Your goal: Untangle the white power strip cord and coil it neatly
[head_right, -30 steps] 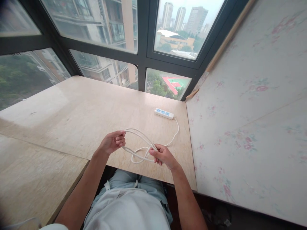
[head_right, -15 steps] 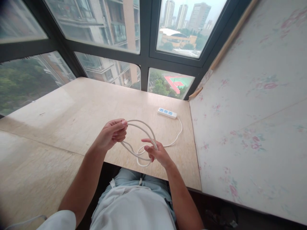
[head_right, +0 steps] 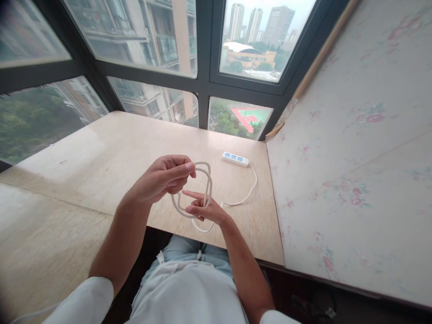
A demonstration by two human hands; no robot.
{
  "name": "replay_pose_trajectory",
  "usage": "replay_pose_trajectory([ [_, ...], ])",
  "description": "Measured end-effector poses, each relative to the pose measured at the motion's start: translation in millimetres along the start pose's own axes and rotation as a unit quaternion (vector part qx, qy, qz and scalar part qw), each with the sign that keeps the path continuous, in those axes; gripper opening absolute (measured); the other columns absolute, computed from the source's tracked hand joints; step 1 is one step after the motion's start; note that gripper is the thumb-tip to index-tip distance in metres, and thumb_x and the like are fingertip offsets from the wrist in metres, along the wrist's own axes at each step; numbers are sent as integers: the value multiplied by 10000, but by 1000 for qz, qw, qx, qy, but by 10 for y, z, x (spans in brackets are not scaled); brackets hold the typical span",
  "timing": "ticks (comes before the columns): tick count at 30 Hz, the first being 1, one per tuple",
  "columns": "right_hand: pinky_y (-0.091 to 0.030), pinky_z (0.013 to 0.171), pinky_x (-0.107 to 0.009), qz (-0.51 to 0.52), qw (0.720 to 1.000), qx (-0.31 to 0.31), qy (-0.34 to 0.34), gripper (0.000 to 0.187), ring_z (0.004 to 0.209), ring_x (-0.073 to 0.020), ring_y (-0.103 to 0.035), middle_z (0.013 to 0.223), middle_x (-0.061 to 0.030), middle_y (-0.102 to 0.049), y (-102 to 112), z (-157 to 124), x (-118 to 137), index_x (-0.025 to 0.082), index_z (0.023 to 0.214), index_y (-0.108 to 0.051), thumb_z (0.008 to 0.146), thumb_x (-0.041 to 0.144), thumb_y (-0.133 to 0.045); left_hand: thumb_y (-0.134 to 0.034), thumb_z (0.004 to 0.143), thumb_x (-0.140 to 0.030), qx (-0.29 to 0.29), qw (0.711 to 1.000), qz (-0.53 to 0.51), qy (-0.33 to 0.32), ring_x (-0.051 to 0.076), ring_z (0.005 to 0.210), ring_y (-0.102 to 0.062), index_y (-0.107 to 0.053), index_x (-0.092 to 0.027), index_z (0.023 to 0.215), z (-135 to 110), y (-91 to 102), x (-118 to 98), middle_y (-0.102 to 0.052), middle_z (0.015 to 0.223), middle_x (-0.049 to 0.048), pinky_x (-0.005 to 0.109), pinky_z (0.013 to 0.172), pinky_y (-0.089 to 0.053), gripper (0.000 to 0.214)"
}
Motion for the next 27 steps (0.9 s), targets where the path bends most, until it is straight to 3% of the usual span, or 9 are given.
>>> replay_pose_trajectory([
  [6, -300, 432, -97, -43, 998, 20, -37, 630, 498, 11, -388, 690, 7, -429, -26, 51, 13, 97, 1289, -563, 807, 491, -658, -674, 804, -409, 38, 999, -16, 18, 18, 378, -196, -574, -114, 743, 48, 26, 44, -309, 440, -66, 164, 367, -135, 318],
  [11, -291, 432, -77, 61, 998, 16, 3, 626, 551, 35, -375, 949, -35, -477, -2, 7, -120, 199, 1322, -518, 774, 433, -709, -689, 791, -387, -2, 999, -29, 20, 15, 382, -182, -609, -103, 745, 109, 184, 135, -268, 448, -71, 165, 369, -122, 299],
  [16, -323, 420, -116, 139, 984, -68, 82, 525, 487, 42, -354, 957, -36, -460, 101, -117, -271, 173, 1187, -583, 809, 534, -634, -706, 773, -370, -54, 997, -47, 28, 12, 384, -161, -629, -101, 734, 86, 384, 215, -226, 452, -77, 154, 363, -105, 283],
  [21, -447, 517, -125, 27, 982, -170, 75, 492, 621, -8, -473, 967, -57, -499, 138, -110, -269, 141, 1150, -628, 775, 453, -693, -701, 769, -358, -83, 993, -78, 16, 12, 377, -151, -628, -102, 726, 64, 445, 250, -207, 456, -80, 147, 356, -102, 269],
  [24, -505, 613, -150, -32, 984, -155, 81, 470, 743, -44, -551, 1143, -101, -491, 108, -37, -256, 130, 1153, -648, 813, 455, -644, -692, 773, -344, -84, 993, -88, 6, 12, 371, -155, -625, -104, 726, 70, 444, 250, -203, 457, -80, 147, 356, -99, 254],
  [27, -517, 622, -172, -31, 993, -89, 72, 485, 756, -54, -590, 1345, -138, -387, 86, 14, -262, 145, 1223, -617, 860, 462, -574, -678, 785, -340, -79, 993, -93, 9, 12, 367, -156, -627, -103, 730, 63, 459, 242, -205, 456, -80, 144, 353, -100, 249],
])
Point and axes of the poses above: each hand's wrist, its own z-axis towards the middle knuckle, its own y-axis out of the back of the hand, x = y × z, the point moved 1 cm from there along z, towards the middle knuckle
